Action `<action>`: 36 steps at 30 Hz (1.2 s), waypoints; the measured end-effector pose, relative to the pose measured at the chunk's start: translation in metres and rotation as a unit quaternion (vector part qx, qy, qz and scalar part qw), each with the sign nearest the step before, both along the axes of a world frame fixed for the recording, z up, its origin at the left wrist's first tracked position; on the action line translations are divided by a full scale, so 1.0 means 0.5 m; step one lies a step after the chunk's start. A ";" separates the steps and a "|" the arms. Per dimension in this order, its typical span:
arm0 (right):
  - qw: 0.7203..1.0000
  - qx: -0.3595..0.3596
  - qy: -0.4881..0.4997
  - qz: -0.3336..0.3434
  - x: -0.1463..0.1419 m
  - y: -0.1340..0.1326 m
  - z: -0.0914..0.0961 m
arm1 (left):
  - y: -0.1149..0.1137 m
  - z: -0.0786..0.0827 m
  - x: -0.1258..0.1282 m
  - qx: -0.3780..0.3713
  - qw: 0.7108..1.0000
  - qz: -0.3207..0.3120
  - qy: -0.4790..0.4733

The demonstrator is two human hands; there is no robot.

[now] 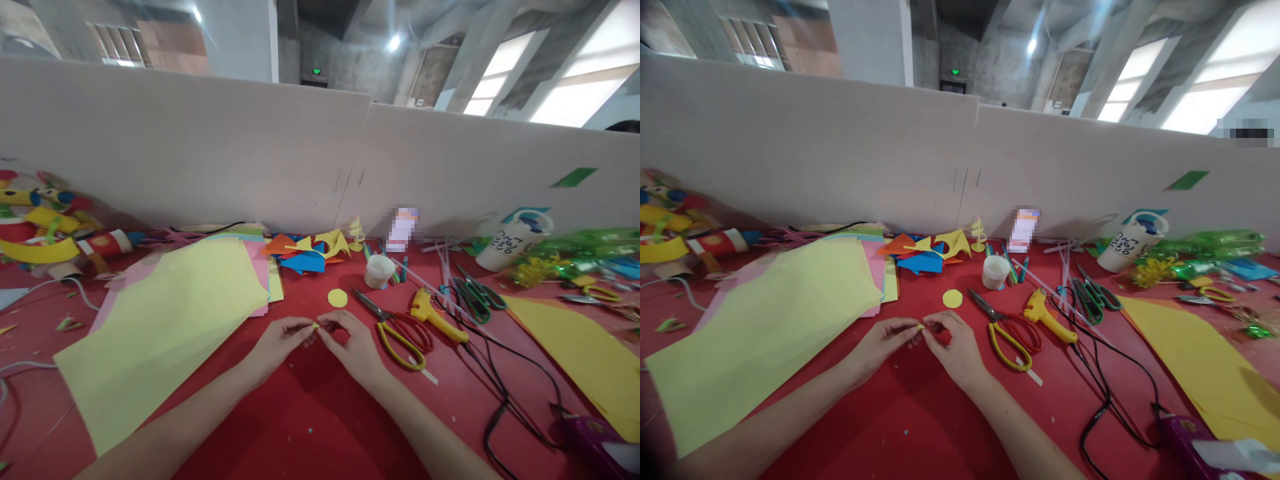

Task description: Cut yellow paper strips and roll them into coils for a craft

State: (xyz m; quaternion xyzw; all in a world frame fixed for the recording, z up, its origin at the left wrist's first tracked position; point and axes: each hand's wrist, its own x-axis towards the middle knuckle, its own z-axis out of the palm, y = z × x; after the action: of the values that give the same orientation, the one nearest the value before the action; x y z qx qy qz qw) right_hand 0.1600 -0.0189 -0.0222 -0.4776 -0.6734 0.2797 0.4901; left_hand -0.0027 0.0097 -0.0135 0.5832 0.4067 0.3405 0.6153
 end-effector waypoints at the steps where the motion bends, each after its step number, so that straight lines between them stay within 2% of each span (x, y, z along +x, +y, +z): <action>1: 1.000 -0.002 0.003 0.003 0.000 0.000 0.000 | 0.001 -0.003 -0.001 -0.005 1.000 0.007 0.002; 4: 1.000 -0.005 0.006 0.017 0.001 0.002 0.000 | 0.003 -0.009 -0.002 -0.014 1.000 0.013 -0.005; 12: 0.999 -0.022 0.020 0.015 0.000 0.006 -0.009 | 0.009 -0.015 -0.005 0.005 0.999 -0.037 -0.016; 20: 0.990 -0.106 0.095 0.012 -0.004 0.005 -0.010 | 0.007 -0.017 -0.004 0.003 1.000 0.006 0.003; 26: 0.980 -0.136 0.141 0.024 -0.002 0.014 -0.018 | 0.002 -0.014 0.002 -0.072 0.996 0.001 -0.060; 29: 0.979 -0.139 0.149 0.015 0.002 0.017 -0.022 | 0.001 -0.011 0.001 -0.095 0.994 -0.010 -0.060; 32: 0.974 -0.145 0.173 0.016 0.003 0.019 -0.019 | 0.003 -0.007 0.000 -0.076 0.996 -0.017 -0.040; 36: 0.957 -0.178 0.223 0.048 0.001 0.018 -0.011 | 0.007 -0.011 -0.002 -0.014 1.000 -0.025 -0.003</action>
State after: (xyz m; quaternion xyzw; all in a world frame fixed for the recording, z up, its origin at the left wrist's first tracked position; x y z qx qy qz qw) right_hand 0.1604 -0.0096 -0.0276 -0.4497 -0.5088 0.5174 0.5207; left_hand -0.0035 0.0132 -0.0188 0.5835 0.3949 0.3212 0.6328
